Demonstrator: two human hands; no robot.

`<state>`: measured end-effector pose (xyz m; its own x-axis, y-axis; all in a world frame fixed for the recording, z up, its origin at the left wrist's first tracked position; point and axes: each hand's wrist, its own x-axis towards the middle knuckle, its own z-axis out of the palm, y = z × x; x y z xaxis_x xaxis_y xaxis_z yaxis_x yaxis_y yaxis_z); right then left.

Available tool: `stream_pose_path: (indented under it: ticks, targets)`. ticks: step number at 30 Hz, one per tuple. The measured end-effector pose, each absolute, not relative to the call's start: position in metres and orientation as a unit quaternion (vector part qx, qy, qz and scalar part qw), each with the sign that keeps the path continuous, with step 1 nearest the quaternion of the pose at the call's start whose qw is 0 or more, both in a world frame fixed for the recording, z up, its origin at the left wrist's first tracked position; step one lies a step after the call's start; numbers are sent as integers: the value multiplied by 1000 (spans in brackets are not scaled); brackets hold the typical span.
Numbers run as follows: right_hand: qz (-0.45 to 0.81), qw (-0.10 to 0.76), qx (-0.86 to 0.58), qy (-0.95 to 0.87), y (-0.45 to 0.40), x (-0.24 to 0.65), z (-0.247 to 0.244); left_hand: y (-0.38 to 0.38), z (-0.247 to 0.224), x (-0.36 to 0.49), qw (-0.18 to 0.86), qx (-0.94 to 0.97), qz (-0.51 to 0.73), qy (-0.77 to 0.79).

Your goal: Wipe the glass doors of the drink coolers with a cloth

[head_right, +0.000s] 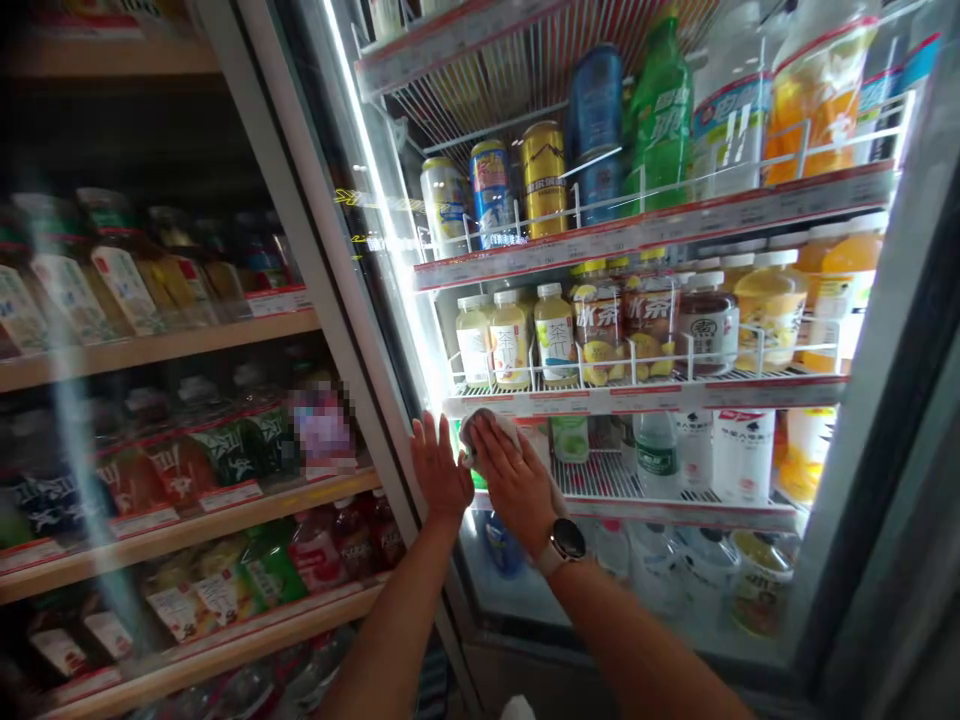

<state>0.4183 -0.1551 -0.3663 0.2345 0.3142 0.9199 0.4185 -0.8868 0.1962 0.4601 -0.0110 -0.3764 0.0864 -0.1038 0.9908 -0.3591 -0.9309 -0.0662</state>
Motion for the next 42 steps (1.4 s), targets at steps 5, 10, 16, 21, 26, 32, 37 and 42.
stream_pose_path:
  ticks: [5, 10, 16, 21, 26, 32, 37, 42]
  targets:
    - [-553, 36, -799, -233, -170, 405, -437, -11, -376, 458, 93, 731, 658, -156]
    - [-544, 32, -807, -228, -179, 401, -472, -11, -376, 458, 92, 730, 659, -154]
    - [-553, 38, -804, -214, -165, 410, -385, -10, -376, 459, 95, 729, 660, -156]
    - [-585, 41, -783, -206, -154, 418, -349, -10, -377, 460, 97, 724, 664, -157]
    - [-572, 27, -792, -212, -161, 413, -405, -10, -378, 460, 98, 729, 659, -154]
    - [-538, -2, -810, -233, -175, 400, -481, -9, -379, 461, 103, 734, 652, -159]
    - [-542, 26, -808, -230, -171, 403, -465, -9, -379, 461, 100, 735, 653, -155]
    - [-537, 41, -809, -235, -152, 413, -367, -8, -380, 463, 112, 733, 651, -162]
